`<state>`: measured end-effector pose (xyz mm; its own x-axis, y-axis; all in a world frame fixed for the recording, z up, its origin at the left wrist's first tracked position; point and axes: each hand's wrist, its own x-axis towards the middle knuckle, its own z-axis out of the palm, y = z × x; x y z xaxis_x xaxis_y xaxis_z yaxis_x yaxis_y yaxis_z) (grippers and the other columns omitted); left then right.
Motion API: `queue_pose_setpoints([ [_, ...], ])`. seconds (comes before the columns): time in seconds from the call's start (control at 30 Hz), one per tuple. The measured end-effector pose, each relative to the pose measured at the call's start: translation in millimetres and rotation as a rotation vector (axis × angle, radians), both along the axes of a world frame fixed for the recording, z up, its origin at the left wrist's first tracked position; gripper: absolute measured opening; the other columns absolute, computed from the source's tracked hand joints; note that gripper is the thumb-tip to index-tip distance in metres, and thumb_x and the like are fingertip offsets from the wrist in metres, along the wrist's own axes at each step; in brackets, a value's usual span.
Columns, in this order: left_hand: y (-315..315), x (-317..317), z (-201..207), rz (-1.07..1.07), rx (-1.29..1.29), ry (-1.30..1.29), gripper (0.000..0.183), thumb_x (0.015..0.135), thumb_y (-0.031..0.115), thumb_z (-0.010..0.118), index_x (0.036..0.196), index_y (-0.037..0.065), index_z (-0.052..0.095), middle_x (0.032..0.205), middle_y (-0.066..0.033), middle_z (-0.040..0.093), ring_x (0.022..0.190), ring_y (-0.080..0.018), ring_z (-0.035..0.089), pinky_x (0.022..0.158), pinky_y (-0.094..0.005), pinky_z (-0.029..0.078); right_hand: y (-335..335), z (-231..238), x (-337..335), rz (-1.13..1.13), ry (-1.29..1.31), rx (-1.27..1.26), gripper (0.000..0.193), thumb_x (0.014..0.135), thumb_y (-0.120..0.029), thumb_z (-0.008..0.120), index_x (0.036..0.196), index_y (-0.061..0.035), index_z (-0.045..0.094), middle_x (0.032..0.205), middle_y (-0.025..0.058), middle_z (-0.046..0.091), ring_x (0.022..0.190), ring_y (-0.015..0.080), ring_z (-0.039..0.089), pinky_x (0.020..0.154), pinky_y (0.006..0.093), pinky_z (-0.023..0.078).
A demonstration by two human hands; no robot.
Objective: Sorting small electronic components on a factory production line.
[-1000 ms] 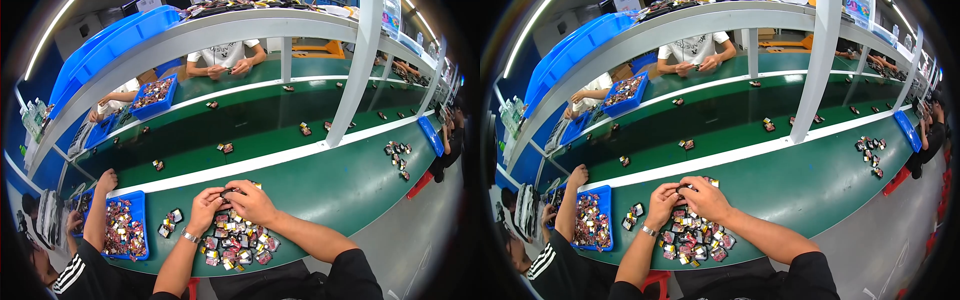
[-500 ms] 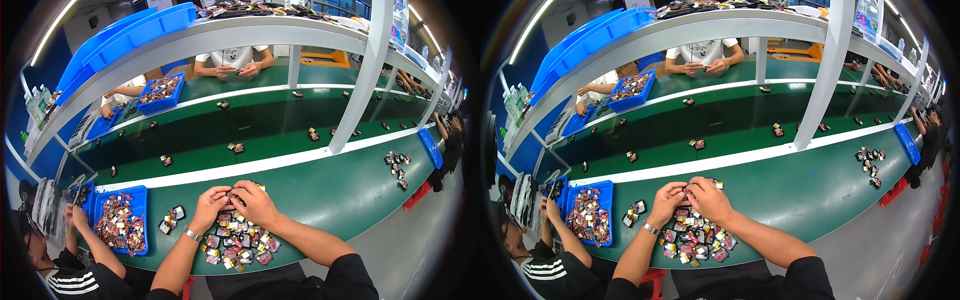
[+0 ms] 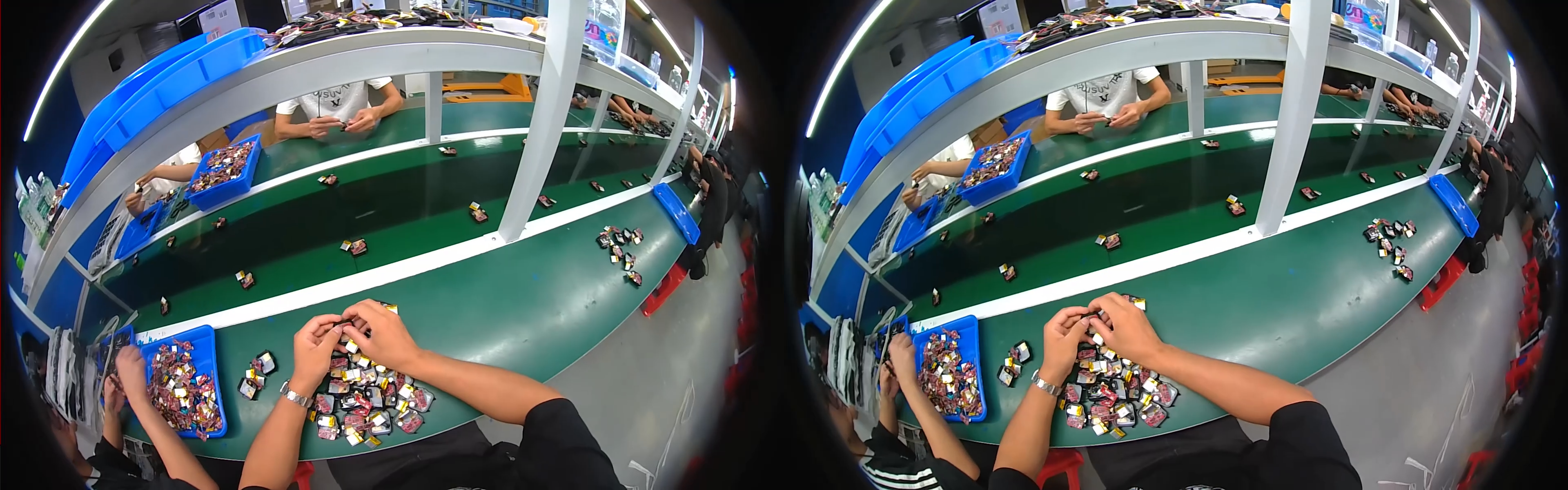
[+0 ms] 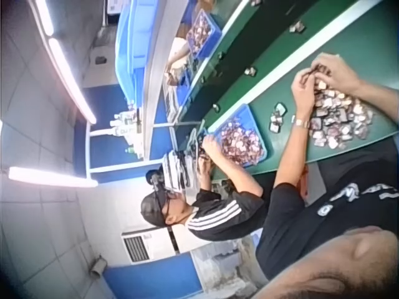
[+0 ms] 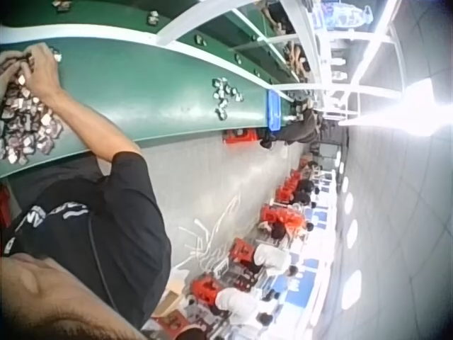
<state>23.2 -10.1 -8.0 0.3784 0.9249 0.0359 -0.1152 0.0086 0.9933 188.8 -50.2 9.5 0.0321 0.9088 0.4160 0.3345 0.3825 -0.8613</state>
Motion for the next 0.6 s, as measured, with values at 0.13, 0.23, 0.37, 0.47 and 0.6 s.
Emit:
queue_pose_setpoints([
  [0.13,0.7,-0.9,-5.2,-0.002,0.088,0.037,0.019,0.093,0.001,0.056,0.111,-0.004,0.059,0.102,-0.0109,0.068,0.086,-0.0127,0.066,0.061,-0.0226,0.055,3.1,-7.1,0.8,0.008,-0.053,0.084,0.015,0.083,-0.004,0.065,0.097,-0.0002,0.061,0.093,0.0117,0.060,0.069,0.0219,0.062,0.063,0.0319,0.052],
  [0.23,0.3,-0.8,-5.7,0.002,0.104,0.005,0.022,0.093,0.000,0.055,0.115,-0.004,0.057,0.107,-0.0127,0.066,0.089,-0.0148,0.066,0.065,-0.0246,0.056,6.6,-4.7,4.3,0.037,-0.036,0.101,0.015,0.083,-0.005,0.069,0.095,0.0006,0.063,0.093,0.0097,0.062,0.070,0.0156,0.064,0.064,0.0279,0.053],
  [0.37,0.1,-0.1,4.6,0.118,0.128,-0.101,0.027,0.093,0.002,0.052,0.120,-0.004,0.052,0.115,-0.0173,0.063,0.093,-0.0209,0.066,0.071,-0.0286,0.058,38.0,-2.0,34.0,-0.080,0.243,-0.034,0.013,0.084,-0.007,0.068,0.094,0.0000,0.065,0.087,0.0087,0.068,0.071,0.0136,0.067,0.066,0.0267,0.054],
  [0.47,4.5,-2.8,1.7,0.105,0.128,-0.057,0.027,0.093,0.003,0.051,0.118,-0.004,0.053,0.116,-0.0183,0.063,0.092,-0.0226,0.067,0.071,-0.0299,0.058,89.2,-24.1,100.3,-0.397,0.250,-0.092,0.011,0.082,-0.005,0.068,0.092,0.0007,0.066,0.086,0.0102,0.070,0.072,0.0160,0.067,0.068,0.0287,0.054],
  [0.6,7.8,-3.4,-2.8,0.044,0.123,-0.007,0.024,0.093,0.001,0.052,0.116,-0.005,0.054,0.115,-0.0183,0.063,0.090,-0.0212,0.067,0.071,-0.0290,0.056,130.2,-26.8,173.5,-0.756,-0.022,0.032,0.013,0.077,-0.006,0.071,0.088,-0.0006,0.066,0.084,0.0138,0.065,0.080,0.0301,0.064,0.075,0.0396,0.052],
])
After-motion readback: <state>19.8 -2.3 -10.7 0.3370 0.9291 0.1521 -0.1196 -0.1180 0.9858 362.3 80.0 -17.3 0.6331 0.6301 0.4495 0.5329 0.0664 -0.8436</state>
